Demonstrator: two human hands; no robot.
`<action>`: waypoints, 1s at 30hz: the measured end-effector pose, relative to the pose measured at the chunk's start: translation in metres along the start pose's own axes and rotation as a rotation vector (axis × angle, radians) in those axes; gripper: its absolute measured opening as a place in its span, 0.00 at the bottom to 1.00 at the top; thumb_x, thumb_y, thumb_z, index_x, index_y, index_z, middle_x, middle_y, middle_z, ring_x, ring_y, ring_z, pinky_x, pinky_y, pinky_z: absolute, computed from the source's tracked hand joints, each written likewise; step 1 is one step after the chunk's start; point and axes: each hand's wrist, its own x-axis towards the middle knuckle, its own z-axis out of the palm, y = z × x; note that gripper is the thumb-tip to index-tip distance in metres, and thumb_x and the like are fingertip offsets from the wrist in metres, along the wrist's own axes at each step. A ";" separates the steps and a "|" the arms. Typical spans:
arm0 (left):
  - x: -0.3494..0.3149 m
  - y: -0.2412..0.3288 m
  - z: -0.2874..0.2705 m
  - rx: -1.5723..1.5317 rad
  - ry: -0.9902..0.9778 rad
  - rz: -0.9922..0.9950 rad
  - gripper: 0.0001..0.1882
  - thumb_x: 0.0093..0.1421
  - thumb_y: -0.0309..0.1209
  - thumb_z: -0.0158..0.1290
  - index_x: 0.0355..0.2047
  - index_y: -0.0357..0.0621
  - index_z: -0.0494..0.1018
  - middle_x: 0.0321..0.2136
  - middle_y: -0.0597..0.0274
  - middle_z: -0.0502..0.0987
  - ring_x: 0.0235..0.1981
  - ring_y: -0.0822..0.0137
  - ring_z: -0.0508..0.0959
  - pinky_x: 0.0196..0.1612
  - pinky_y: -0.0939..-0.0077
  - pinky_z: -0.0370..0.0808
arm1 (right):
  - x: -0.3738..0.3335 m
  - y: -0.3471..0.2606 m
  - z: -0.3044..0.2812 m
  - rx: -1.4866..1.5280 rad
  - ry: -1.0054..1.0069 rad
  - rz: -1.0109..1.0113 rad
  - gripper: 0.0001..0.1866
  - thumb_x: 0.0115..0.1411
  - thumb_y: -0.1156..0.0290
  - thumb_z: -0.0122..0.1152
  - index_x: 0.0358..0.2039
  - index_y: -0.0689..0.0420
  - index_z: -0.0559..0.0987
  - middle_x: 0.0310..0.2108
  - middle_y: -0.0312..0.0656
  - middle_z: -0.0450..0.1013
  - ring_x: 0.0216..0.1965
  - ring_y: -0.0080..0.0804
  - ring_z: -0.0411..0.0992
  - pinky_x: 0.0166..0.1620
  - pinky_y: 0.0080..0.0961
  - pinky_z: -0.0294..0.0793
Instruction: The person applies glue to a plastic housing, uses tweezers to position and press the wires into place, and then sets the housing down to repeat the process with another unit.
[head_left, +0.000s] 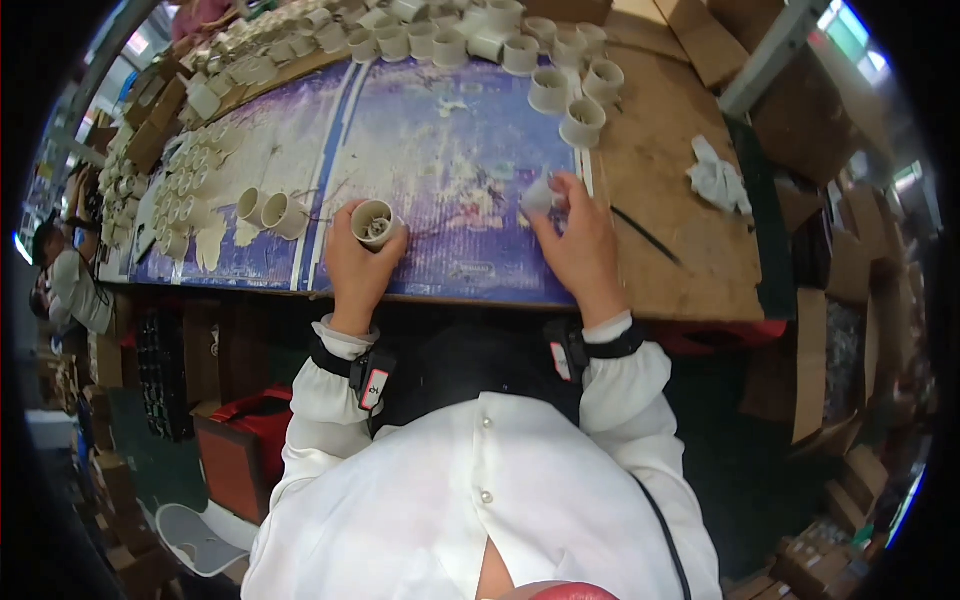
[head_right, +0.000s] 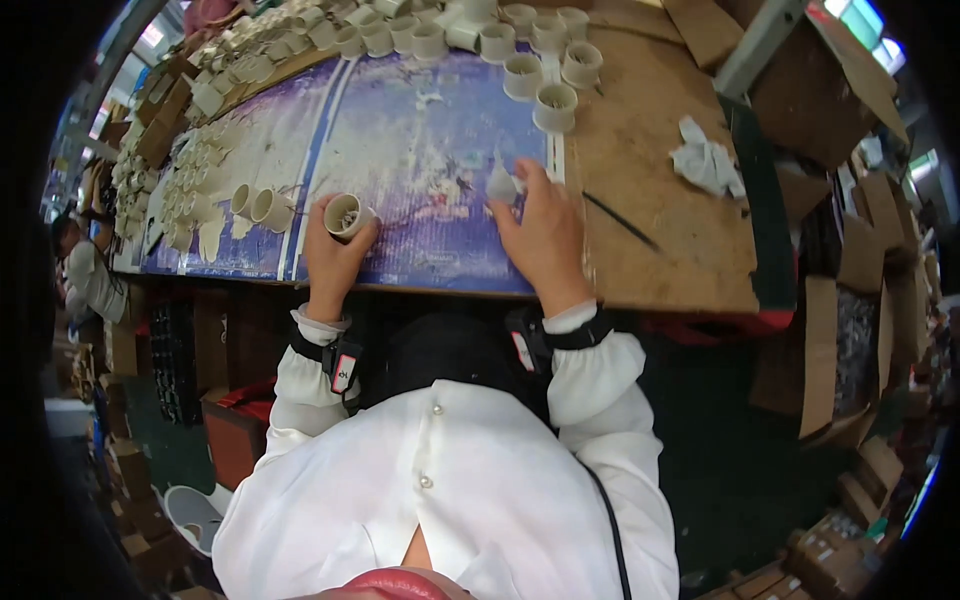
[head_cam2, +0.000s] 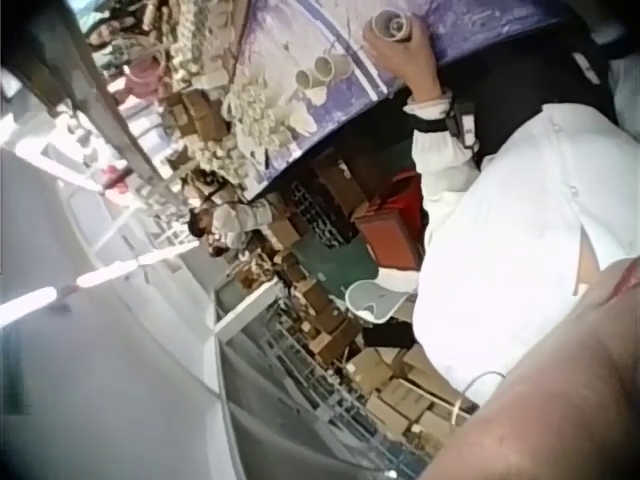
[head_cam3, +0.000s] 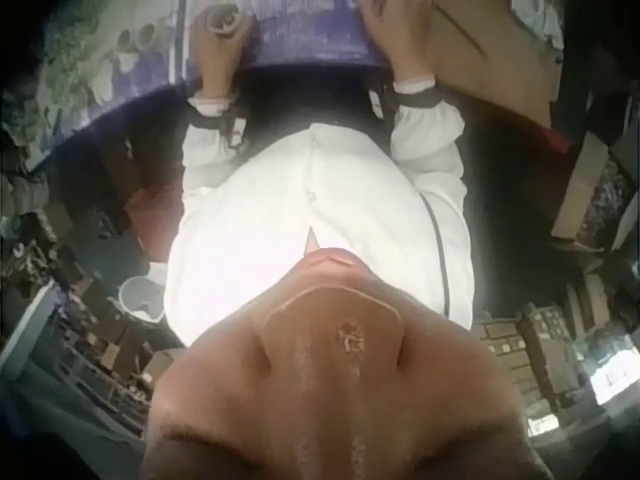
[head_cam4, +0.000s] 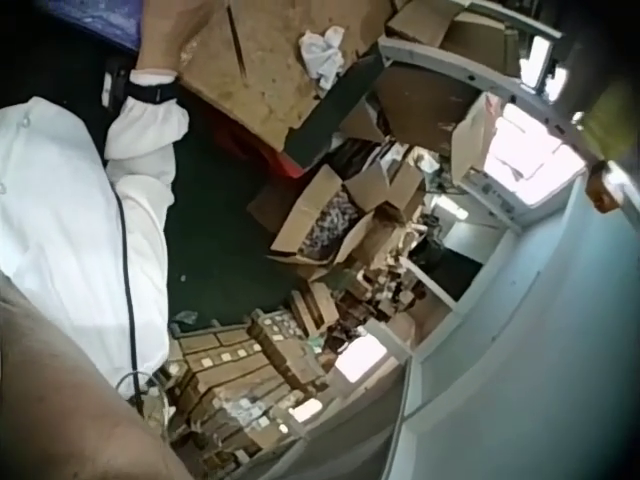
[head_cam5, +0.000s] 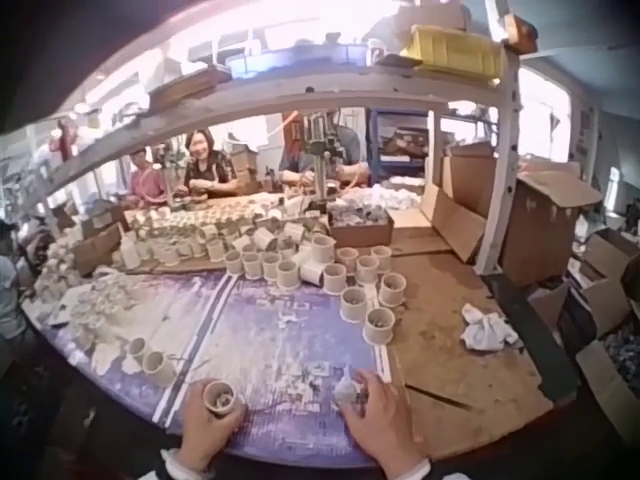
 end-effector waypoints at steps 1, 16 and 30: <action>0.000 0.002 0.004 0.021 0.006 0.066 0.23 0.46 0.33 0.65 0.42 0.39 0.73 0.37 0.50 0.78 0.38 0.46 0.77 0.43 0.58 0.73 | 0.003 -0.002 0.006 0.026 -0.009 -0.024 0.26 0.56 0.66 0.69 0.53 0.57 0.73 0.44 0.48 0.77 0.43 0.44 0.77 0.45 0.36 0.75; -0.006 -0.003 0.011 0.154 0.103 0.043 0.29 0.45 0.39 0.66 0.46 0.43 0.70 0.35 0.49 0.75 0.38 0.46 0.75 0.42 0.54 0.70 | -0.002 0.002 0.004 0.300 -0.136 0.086 0.12 0.64 0.71 0.60 0.46 0.62 0.76 0.37 0.43 0.76 0.35 0.31 0.74 0.40 0.28 0.73; -0.010 0.002 0.013 0.084 -0.006 0.018 0.30 0.43 0.39 0.67 0.46 0.46 0.70 0.36 0.53 0.75 0.42 0.51 0.73 0.45 0.59 0.69 | -0.020 -0.006 -0.008 0.597 -0.162 0.275 0.13 0.67 0.73 0.56 0.49 0.64 0.71 0.42 0.40 0.75 0.34 0.22 0.73 0.37 0.19 0.75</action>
